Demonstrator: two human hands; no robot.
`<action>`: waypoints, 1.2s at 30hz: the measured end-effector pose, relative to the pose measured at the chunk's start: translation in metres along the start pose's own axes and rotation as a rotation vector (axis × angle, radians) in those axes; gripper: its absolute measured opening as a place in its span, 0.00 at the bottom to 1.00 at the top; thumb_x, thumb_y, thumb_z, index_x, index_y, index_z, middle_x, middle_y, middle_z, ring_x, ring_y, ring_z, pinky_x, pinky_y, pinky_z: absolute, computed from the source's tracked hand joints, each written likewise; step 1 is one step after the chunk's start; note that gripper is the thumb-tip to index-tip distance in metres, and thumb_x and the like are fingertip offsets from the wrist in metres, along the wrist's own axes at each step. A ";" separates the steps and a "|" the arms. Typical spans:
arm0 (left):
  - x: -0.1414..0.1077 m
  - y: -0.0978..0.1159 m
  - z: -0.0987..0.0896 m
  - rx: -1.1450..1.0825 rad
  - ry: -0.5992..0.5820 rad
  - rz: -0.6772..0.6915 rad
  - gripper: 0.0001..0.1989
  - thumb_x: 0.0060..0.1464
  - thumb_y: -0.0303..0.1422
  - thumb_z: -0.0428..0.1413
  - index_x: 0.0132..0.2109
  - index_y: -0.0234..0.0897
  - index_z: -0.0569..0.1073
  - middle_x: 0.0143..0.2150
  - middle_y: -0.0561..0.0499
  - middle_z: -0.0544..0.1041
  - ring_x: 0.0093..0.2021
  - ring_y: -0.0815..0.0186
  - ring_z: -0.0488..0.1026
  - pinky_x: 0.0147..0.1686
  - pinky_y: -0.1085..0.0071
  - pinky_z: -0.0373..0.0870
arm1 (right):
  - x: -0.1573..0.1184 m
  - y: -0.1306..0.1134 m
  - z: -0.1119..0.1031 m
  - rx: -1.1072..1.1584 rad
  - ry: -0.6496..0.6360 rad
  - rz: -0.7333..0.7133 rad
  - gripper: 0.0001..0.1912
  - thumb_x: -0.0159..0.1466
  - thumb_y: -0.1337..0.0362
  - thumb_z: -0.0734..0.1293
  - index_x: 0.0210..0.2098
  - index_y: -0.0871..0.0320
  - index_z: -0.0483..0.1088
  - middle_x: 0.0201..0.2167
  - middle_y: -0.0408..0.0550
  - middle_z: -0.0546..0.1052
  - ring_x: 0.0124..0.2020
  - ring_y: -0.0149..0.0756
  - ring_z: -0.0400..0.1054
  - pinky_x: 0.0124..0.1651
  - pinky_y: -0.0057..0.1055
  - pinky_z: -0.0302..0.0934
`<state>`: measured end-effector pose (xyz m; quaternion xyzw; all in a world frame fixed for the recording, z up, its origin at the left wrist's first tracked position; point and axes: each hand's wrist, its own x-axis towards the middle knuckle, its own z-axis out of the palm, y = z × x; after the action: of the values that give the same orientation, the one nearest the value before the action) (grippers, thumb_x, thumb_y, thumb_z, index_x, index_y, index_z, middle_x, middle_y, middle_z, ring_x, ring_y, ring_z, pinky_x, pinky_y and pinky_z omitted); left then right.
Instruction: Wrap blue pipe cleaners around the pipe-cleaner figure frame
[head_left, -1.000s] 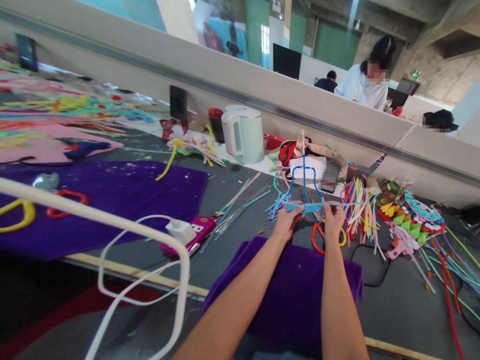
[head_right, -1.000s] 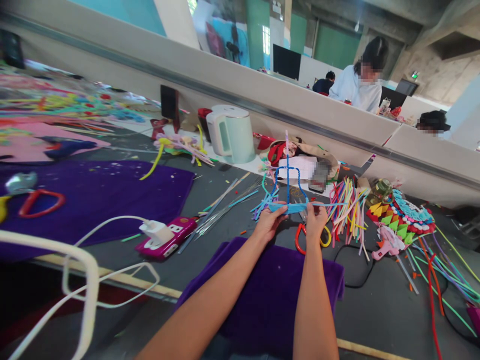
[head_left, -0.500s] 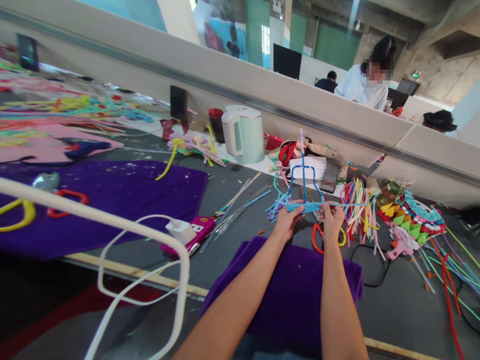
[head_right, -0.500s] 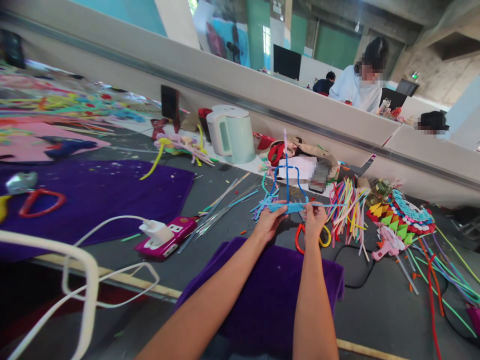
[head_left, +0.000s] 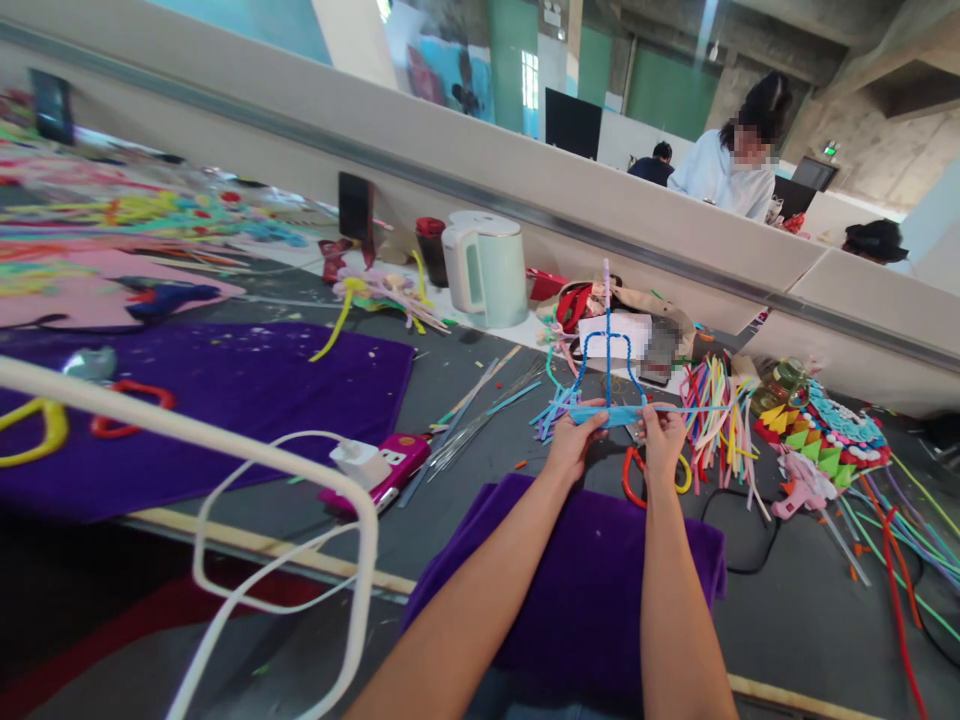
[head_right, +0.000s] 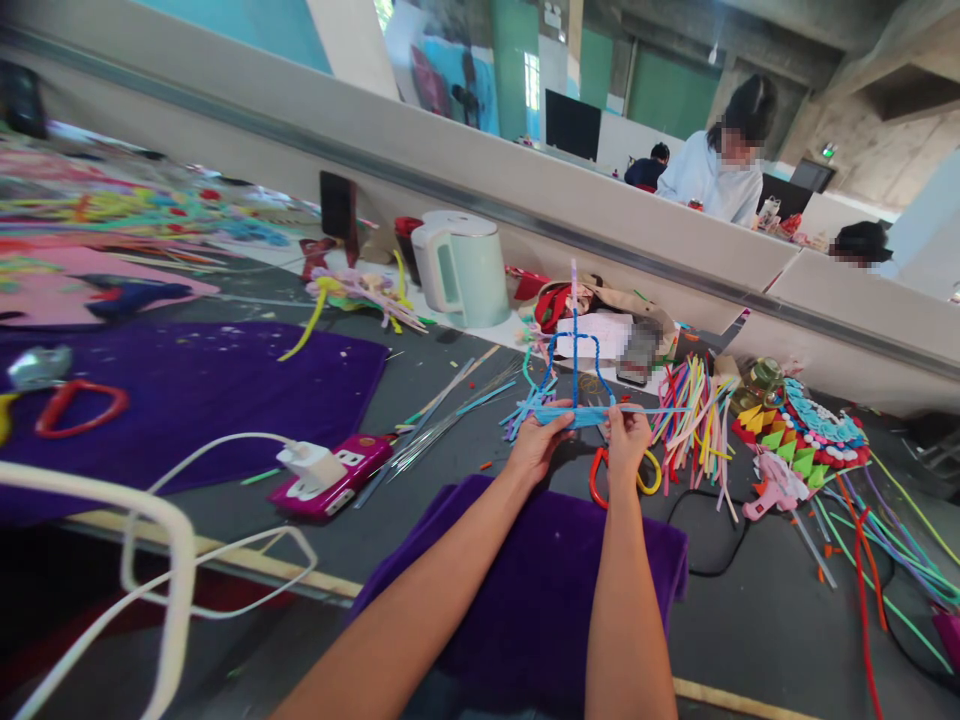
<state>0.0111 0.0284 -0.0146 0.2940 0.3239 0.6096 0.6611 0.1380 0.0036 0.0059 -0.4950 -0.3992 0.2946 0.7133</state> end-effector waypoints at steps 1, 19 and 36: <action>0.000 0.000 0.000 0.004 0.010 0.004 0.21 0.35 0.30 0.68 0.41 0.32 0.75 0.36 0.47 0.80 0.28 0.69 0.75 0.25 0.77 0.73 | 0.000 0.001 0.000 -0.020 -0.010 -0.011 0.16 0.57 0.53 0.66 0.35 0.60 0.67 0.25 0.44 0.72 0.23 0.28 0.64 0.21 0.23 0.58; -0.003 0.000 0.004 0.231 0.106 0.147 0.18 0.35 0.33 0.65 0.36 0.31 0.76 0.26 0.50 0.76 0.24 0.68 0.71 0.22 0.74 0.69 | -0.020 -0.009 0.016 -0.370 -0.148 -0.232 0.10 0.61 0.57 0.62 0.35 0.55 0.72 0.33 0.45 0.76 0.32 0.33 0.69 0.37 0.28 0.62; -0.009 -0.008 0.007 0.329 0.006 0.314 0.07 0.35 0.22 0.60 0.22 0.36 0.69 0.22 0.56 0.69 0.28 0.67 0.66 0.30 0.73 0.65 | -0.023 -0.018 0.020 -0.531 -0.395 -0.461 0.14 0.62 0.65 0.63 0.46 0.50 0.73 0.37 0.47 0.76 0.40 0.37 0.67 0.47 0.33 0.61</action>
<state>0.0213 0.0186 -0.0154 0.4426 0.3712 0.6449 0.5005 0.1100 -0.0119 0.0204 -0.4935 -0.6914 0.1032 0.5174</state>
